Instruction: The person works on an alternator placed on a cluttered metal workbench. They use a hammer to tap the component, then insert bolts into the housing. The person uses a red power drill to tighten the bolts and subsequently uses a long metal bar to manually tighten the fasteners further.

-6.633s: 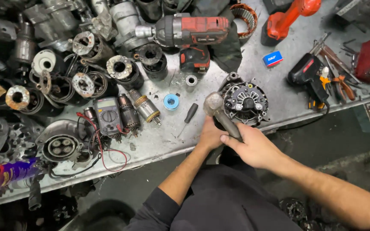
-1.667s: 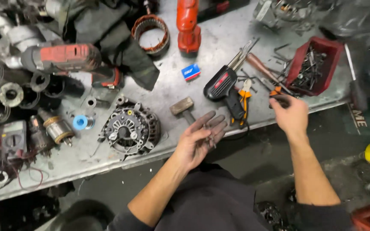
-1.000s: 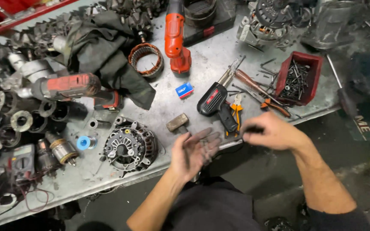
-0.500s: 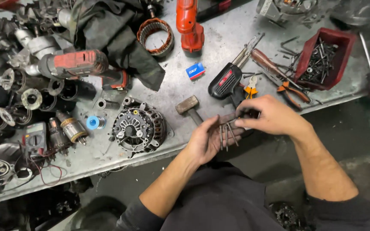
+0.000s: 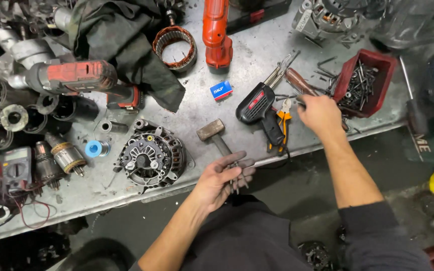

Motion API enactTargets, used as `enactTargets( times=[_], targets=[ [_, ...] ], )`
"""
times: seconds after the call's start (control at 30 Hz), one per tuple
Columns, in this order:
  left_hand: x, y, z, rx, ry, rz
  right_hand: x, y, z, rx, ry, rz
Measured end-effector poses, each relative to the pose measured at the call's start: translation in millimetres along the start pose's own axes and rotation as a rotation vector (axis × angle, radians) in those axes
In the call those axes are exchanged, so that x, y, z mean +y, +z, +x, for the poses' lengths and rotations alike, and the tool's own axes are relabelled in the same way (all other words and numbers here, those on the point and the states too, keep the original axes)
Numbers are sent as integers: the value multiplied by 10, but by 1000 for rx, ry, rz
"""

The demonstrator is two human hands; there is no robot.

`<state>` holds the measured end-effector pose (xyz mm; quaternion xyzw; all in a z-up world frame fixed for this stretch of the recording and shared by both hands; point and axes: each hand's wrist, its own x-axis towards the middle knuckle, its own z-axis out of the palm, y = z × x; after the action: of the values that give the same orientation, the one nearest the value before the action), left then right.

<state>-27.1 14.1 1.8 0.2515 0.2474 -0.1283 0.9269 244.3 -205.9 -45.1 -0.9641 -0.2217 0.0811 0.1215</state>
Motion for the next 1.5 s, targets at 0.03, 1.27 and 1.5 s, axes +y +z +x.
enactTargets(
  times=[0.03, 1.27, 1.5],
  targets=[
    [5, -29, -33, -2, 4, -5, 16, 68, 98, 0, -5, -5],
    [792, -1961, -1948, -36, -9, 63, -2761, 591, -2274, 120, 3, 1273],
    [840, -2248, -2015, 7, 52, 103, -3352, 579, -2146, 441, -142, 795]
  ],
)
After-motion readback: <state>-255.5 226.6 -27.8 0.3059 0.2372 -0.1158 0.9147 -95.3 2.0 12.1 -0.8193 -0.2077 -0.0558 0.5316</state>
